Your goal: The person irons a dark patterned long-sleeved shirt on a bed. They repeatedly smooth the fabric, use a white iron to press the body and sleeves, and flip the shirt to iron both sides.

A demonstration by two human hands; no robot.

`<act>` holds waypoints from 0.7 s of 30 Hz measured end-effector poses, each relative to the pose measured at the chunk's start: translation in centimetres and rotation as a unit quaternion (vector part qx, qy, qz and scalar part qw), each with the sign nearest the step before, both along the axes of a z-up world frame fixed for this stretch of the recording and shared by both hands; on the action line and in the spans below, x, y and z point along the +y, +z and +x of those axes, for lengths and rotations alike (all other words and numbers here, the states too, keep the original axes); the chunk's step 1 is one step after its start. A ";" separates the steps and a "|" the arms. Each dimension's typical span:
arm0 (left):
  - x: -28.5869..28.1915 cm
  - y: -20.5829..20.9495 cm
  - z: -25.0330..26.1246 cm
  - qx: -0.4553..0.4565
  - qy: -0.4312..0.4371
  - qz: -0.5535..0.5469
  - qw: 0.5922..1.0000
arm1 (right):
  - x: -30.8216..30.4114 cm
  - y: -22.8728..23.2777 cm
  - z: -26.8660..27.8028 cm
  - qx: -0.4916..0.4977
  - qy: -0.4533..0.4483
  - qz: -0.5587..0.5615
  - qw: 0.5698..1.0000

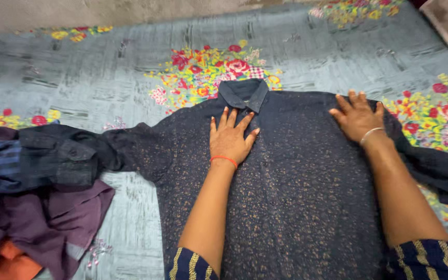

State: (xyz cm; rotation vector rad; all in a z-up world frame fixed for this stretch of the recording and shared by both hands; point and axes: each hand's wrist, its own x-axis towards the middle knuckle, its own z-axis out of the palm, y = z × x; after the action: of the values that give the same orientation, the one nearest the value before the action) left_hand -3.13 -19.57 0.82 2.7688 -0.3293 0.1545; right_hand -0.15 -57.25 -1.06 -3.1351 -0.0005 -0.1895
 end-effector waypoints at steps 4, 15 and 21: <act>0.0 0.9 -1.9 -0.001 0.006 -0.021 1.000 | 3.8 0.4 -7.5 -0.058 0.078 0.004 0.995; -2.8 3.7 -34.4 0.028 -0.095 -0.034 0.995 | 5.2 2.4 -38.1 0.067 0.009 -0.070 0.995; -0.7 4.8 -41.9 0.028 -0.197 -0.017 0.980 | 6.9 3.9 -45.6 0.093 -0.034 -0.031 0.995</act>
State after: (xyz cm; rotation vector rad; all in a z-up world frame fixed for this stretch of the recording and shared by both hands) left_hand -45.07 -20.26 5.66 2.6054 -0.8399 -0.0178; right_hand -45.73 -50.37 2.83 -3.2028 0.1036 0.1055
